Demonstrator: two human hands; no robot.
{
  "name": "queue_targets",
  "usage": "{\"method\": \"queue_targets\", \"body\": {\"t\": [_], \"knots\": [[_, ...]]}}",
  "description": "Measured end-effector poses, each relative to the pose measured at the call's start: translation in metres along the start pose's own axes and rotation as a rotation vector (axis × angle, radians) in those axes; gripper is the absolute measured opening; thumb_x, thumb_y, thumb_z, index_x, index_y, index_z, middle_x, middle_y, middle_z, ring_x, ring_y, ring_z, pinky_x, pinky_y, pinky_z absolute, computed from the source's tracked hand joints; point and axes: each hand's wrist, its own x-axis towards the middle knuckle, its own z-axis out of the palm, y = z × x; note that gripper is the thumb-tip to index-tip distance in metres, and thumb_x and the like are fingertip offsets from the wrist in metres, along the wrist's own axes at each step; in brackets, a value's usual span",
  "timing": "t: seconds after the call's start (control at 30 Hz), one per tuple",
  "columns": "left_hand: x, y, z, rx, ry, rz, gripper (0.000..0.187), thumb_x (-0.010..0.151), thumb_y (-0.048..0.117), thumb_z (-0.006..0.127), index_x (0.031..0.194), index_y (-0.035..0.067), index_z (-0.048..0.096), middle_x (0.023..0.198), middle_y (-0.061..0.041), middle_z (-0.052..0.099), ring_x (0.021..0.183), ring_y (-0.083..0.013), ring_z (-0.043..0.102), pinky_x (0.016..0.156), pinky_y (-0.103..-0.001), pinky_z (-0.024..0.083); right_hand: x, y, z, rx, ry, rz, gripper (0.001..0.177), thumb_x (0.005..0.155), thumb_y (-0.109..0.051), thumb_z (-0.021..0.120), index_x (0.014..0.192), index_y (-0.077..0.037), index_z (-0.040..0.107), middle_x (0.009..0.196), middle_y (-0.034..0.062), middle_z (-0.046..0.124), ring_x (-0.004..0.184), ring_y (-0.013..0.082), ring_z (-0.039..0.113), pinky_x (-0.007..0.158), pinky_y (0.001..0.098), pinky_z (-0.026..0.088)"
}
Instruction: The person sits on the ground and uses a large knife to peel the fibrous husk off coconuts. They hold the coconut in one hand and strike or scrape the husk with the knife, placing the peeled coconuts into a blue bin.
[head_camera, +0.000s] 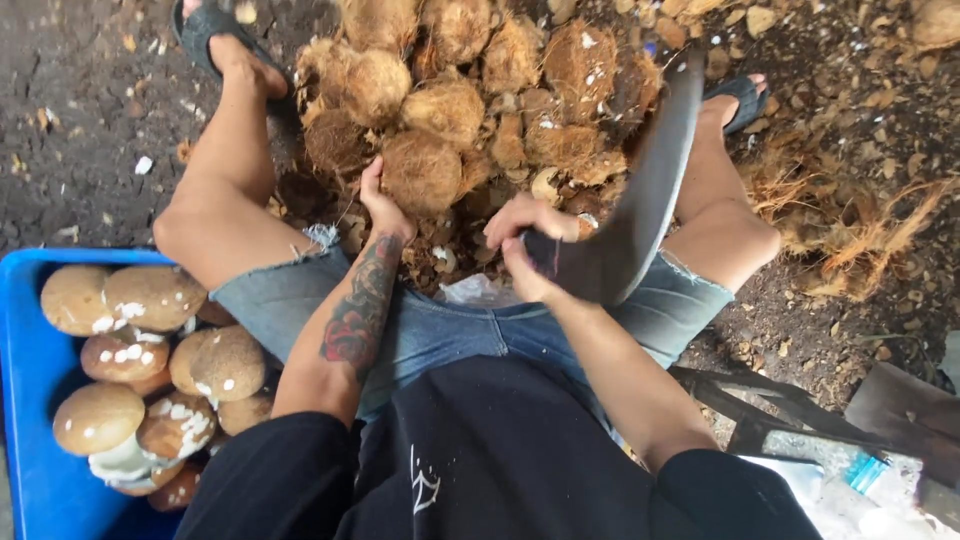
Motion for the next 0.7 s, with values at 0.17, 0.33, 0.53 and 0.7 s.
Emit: {"method": "queue_targets", "body": {"t": [0.17,0.33,0.53,0.7], "knots": [[0.004,0.006,0.0,-0.047,-0.024,-0.01,0.068,0.069,0.053,0.08,0.123,0.011,0.078,0.123,-0.02,0.078,0.11,-0.042,0.075,0.097,-0.054,0.061,-0.08,0.093,-0.013,-0.361,-0.217,0.685,0.014,0.077,-0.009,0.061,0.063,-0.008,0.064,0.048,0.0103,0.059,0.048,0.0282,0.063,0.056,0.0375,0.049],[0.005,0.001,-0.002,0.013,-0.105,-0.016,0.055,0.072,0.046,0.077,0.115,0.012,0.081,0.113,-0.019,0.08,0.1,-0.0378,0.076,0.089,-0.048,0.064,-0.058,0.072,-0.017,-0.084,-0.086,1.214,0.011,0.07,-0.009,0.055,0.072,-0.003,0.063,0.04,0.0181,0.053,0.032,0.0279,0.059,0.036,0.0344,0.046],[-0.01,0.008,0.008,-0.076,-0.085,0.004,0.051,0.075,0.046,0.077,0.112,0.011,0.08,0.109,-0.018,0.079,0.098,-0.0382,0.075,0.088,-0.049,0.062,-0.019,0.144,-0.05,-0.506,0.039,0.868,0.011,0.087,-0.011,0.064,0.093,-0.006,0.072,0.053,0.0087,0.066,0.05,0.0215,0.071,0.056,0.0338,0.056],[-0.041,0.024,0.03,-0.227,-0.066,-0.056,0.052,0.073,0.047,0.076,0.112,0.013,0.08,0.113,-0.019,0.077,0.103,-0.0424,0.072,0.096,-0.056,0.059,-0.004,0.216,-0.085,-1.033,-0.079,0.912,0.043,0.094,-0.038,0.077,0.125,-0.014,0.06,0.107,0.027,0.076,0.106,0.0475,0.074,0.092,0.0587,0.06]]}}
